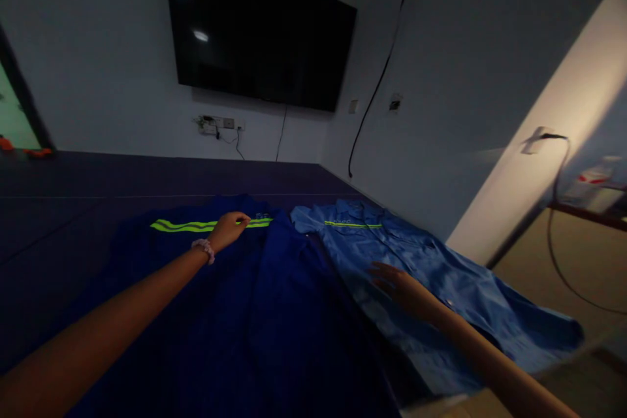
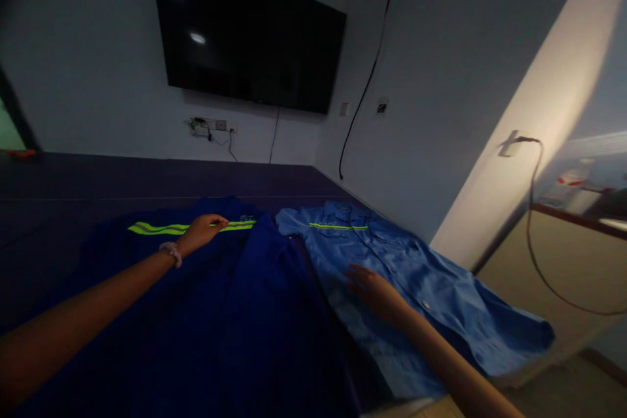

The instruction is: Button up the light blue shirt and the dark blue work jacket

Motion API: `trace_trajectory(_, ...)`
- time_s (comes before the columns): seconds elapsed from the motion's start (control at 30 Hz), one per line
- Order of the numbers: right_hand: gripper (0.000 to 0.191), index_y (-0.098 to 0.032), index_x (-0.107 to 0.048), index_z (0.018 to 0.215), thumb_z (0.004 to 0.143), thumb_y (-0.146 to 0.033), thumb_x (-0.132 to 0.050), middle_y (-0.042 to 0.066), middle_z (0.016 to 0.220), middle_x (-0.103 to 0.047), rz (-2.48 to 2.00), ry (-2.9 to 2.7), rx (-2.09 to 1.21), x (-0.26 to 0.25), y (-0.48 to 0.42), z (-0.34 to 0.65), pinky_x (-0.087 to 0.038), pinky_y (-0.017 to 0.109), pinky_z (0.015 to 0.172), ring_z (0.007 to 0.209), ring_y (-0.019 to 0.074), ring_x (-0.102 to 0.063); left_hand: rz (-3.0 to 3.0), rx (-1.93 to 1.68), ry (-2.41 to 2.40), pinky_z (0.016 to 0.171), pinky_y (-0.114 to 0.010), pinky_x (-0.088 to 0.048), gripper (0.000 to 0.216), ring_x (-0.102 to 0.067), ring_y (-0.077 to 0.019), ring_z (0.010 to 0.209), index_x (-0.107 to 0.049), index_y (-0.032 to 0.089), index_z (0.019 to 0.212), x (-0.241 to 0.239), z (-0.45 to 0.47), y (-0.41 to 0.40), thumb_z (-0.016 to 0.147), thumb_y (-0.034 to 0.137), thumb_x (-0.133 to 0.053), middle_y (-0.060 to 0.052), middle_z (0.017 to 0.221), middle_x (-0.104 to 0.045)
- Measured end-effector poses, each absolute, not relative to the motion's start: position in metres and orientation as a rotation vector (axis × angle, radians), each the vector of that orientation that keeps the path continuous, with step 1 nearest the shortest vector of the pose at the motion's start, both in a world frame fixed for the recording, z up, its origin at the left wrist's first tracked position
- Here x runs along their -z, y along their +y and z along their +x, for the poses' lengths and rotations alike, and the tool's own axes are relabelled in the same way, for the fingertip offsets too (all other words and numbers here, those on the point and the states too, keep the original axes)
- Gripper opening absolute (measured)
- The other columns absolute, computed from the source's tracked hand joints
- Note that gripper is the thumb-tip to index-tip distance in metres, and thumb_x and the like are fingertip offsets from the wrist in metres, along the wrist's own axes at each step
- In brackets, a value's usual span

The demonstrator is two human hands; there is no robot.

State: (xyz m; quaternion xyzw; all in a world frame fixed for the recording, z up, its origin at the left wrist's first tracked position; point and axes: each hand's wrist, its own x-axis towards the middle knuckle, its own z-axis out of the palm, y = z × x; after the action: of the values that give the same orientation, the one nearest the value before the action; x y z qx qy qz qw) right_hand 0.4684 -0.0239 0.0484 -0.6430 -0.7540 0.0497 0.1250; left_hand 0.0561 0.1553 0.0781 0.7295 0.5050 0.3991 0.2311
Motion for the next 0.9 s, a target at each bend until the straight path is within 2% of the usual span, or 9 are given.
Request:
trace_trajectory(0.13, 0.036, -0.019, -0.060, 0.110, 0.085, -0.034, -0.039, 0.007, 0.118, -0.057, -1.601, -2.296, -0.199, -0.080, -0.009, 0.388, -0.036, 0.033, 0.096, 0.111, 0.0203, -0.050, 1.919, -1.109, 1.598, 0.076, -0.028, -0.046, 0.021, -0.063, -0.0194, 0.083, -0.066, 0.017, 0.072, -0.070, 0.034, 0.142, 0.071, 0.027, -0.048, -0.006, 0.082, -0.070)
trace_trajectory(0.23, 0.033, -0.018, -0.062, 0.106, 0.085, -0.031, -0.040, 0.006, 0.108, -0.063, -1.426, -2.263, -0.282, -0.098, 0.021, 0.317, -0.043, 0.029, 0.085, 0.097, 0.0187, -0.058, 1.855, -1.135, 1.707, 0.076, -0.027, -0.045, 0.022, -0.062, -0.0196, 0.084, -0.066, 0.015, 0.073, -0.053, 0.019, 0.135, 0.071, 0.025, -0.047, -0.007, 0.083, -0.070)
trace_trajectory(0.37, 0.031, -0.017, -0.064, 0.100, 0.087, -0.024, -0.037, 0.004, 0.087, -0.068, -1.510, -2.132, -0.448, -0.094, 0.080, 0.220, -0.046, 0.021, 0.067, 0.075, 0.0142, -0.063, 1.765, -1.168, 1.797, 0.072, -0.025, -0.047, 0.027, -0.063, -0.0174, 0.083, -0.065, 0.014, 0.083, -0.027, 0.004, 0.130, 0.075, 0.022, -0.041, -0.006, 0.085, -0.069)
trace_trajectory(0.4, 0.030, -0.017, -0.063, 0.100, 0.087, -0.021, -0.037, 0.003, 0.089, -0.068, -1.579, -2.096, -0.489, -0.088, 0.096, 0.198, -0.045, 0.019, 0.064, 0.072, 0.0124, -0.063, 1.743, -1.177, 1.811, 0.072, -0.025, -0.047, 0.029, -0.063, -0.0168, 0.082, -0.065, 0.014, 0.087, -0.022, 0.001, 0.130, 0.077, 0.022, -0.039, -0.006, 0.087, -0.069)
trace_trajectory(0.5, 0.031, -0.017, -0.062, 0.103, 0.085, -0.014, -0.037, 0.004, 0.094, -0.067, -1.645, -2.084, -0.467, -0.066, 0.134, 0.146, -0.044, 0.017, 0.064, 0.076, 0.0120, -0.063, 1.706, -1.195, 1.835, 0.072, -0.025, -0.047, 0.034, -0.063, -0.0162, 0.083, -0.062, 0.012, 0.098, -0.011, -0.002, 0.134, 0.082, 0.022, -0.034, -0.009, 0.095, -0.068)
trace_trajectory(0.67, 0.029, -0.012, -0.064, 0.098, 0.078, -0.007, -0.044, 0.011, 0.104, -0.064, -1.772, -2.060, -0.341, -0.034, 0.163, 0.107, -0.041, 0.021, 0.079, 0.098, 0.0181, -0.058, 1.759, -1.111, 1.885, 0.082, -0.024, -0.045, 0.035, -0.059, -0.0158, 0.099, -0.059, 0.015, 0.105, -0.004, 0.005, 0.149, 0.085, 0.019, -0.031, -0.009, 0.106, -0.064)
trace_trajectory(0.77, 0.030, -0.012, -0.061, 0.104, 0.080, -0.011, -0.042, 0.015, 0.111, -0.059, -1.849, -2.020, -0.290, -0.022, 0.172, 0.102, -0.041, 0.026, 0.081, 0.101, 0.0210, -0.056, 1.815, -1.001, 1.950, 0.087, -0.024, -0.041, 0.033, -0.054, -0.0166, 0.107, -0.058, 0.016, 0.108, -0.004, 0.011, 0.159, 0.084, 0.017, -0.035, -0.010, 0.115, -0.059)
trace_trajectory(0.9, 0.030, -0.013, -0.061, 0.105, 0.085, -0.022, -0.040, 0.018, 0.110, -0.058, -1.921, -1.983, -0.250, -0.013, 0.185, 0.101, -0.043, 0.033, 0.077, 0.098, 0.0258, -0.057, 1.846, -0.832, 2.079, 0.082, -0.031, -0.043, 0.032, -0.057, -0.0247, 0.101, -0.060, 0.013, 0.103, -0.007, 0.020, 0.169, 0.083, 0.021, -0.036, -0.018, 0.110, -0.059)
